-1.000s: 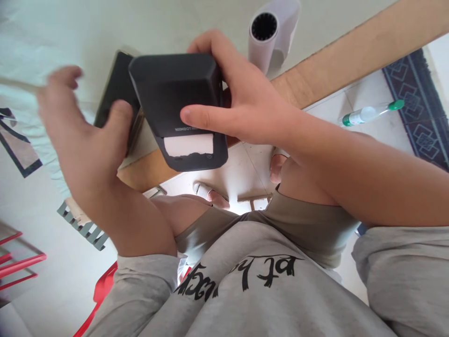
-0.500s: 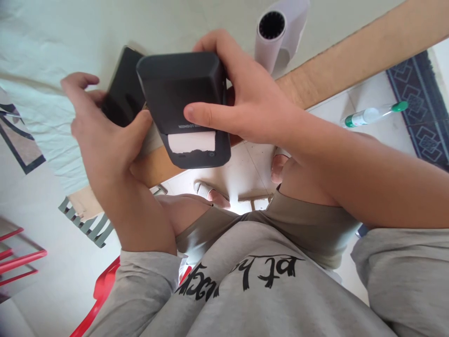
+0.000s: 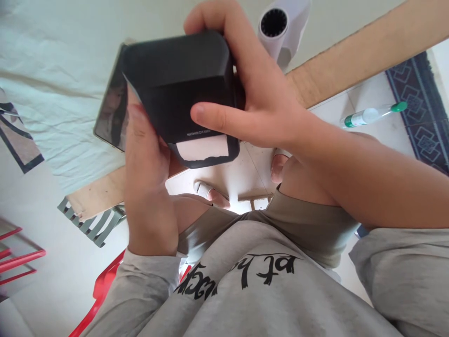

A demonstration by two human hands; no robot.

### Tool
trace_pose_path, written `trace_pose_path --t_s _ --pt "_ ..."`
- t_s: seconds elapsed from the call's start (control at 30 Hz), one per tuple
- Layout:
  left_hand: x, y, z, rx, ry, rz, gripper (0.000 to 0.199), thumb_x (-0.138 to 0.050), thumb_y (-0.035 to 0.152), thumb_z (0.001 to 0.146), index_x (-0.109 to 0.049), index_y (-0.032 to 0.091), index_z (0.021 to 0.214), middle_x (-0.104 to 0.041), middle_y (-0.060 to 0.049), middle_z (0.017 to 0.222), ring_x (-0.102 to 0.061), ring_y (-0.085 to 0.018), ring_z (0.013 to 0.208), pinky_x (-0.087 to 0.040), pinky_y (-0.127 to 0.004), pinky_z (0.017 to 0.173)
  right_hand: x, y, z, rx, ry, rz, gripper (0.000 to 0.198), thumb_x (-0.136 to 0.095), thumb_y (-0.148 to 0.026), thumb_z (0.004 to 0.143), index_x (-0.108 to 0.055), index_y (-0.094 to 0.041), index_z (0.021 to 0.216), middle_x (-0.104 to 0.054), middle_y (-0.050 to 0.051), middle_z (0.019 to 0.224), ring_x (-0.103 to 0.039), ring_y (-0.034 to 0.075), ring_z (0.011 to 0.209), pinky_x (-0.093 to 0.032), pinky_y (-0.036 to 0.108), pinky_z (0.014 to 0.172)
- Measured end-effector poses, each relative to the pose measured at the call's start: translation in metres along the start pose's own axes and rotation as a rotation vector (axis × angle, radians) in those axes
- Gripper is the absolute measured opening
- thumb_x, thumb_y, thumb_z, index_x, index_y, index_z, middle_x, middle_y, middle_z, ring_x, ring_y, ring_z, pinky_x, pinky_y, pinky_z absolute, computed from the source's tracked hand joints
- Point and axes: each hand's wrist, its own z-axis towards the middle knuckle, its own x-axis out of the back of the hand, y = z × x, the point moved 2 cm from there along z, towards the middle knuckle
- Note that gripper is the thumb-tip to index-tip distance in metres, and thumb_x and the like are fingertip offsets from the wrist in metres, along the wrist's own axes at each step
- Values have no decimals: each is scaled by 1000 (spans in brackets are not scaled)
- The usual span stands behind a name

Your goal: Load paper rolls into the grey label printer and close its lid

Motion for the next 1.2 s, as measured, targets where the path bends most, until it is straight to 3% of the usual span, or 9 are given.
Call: trace_pose_path --t_s 0.07,0.17,0.23,0.33,0.47,0.6,0.8,1.0,1.2 --pt "-3 9 -1 -138 -59 -2 53 -57 77 105 -63 33 134 -57 4 169 -42 -22 173 -29 -36 148 0 0 -1 72 6 -31 76 -68 -68 95 -52 -11 142 -57 9 144 -61 6 126 -53 21 113" --pt "-5 16 -3 -64 118 -100 56 -58 78 103 -58 36 141 -51 11 174 -35 -20 177 -33 -33 146 -4 -1 -1 82 21 -18 79 -64 -72 96 -51 -11 143 -58 8 145 -61 5 130 -55 20 116" --pt "-7 15 -4 21 166 -215 35 -56 58 111 -61 36 138 -57 10 170 -38 -19 176 -37 -34 145 -6 0 1 1 24 17 88 -64 -80 93 -49 -11 145 -62 7 135 -62 2 114 -57 19 102" --pt "-5 5 -5 120 6 -376 24 -54 40 116 -76 29 118 -76 2 146 -54 -22 166 -50 -37 139 -9 0 1 -129 21 2 94 -62 -87 92 -49 -11 146 -64 6 125 -57 1 97 -53 20 84" --pt "0 -5 -5 195 -3 -488 34 -57 52 115 -86 32 114 -85 5 123 -62 -24 159 -73 -38 104 -6 -4 0 -104 59 -131 79 -59 -77 98 -55 -13 143 -62 8 144 -61 6 125 -55 21 115" --pt "0 -5 -3 190 35 -512 38 -53 42 119 -86 26 112 -86 2 121 -63 -23 158 -64 -37 120 -4 -5 0 12 35 -256 62 -52 -62 104 -55 -13 142 -63 9 144 -61 8 129 -53 26 120" --pt "6 -9 -3 183 95 -412 24 -73 48 109 -88 29 107 -84 2 121 -67 -25 151 -55 -33 129 -1 -2 0 34 -65 -303 76 -54 -75 98 -52 -16 147 -60 9 150 -61 9 133 -53 26 119" --pt "2 -5 -3 124 129 -414 29 -60 30 115 -86 25 102 -81 4 103 -74 -17 135 -51 -30 132 8 -3 1 71 -151 -307 90 -67 -77 91 -49 -16 156 -55 6 160 -58 11 148 -53 26 132" --pt "-12 -3 -5 185 38 -439 52 -53 68 113 -80 24 110 -81 -5 128 -63 -28 156 -63 -39 119 18 -23 4 -63 -83 -327 87 -70 -80 89 -63 -17 149 -60 3 154 -54 16 150 -54 29 131"
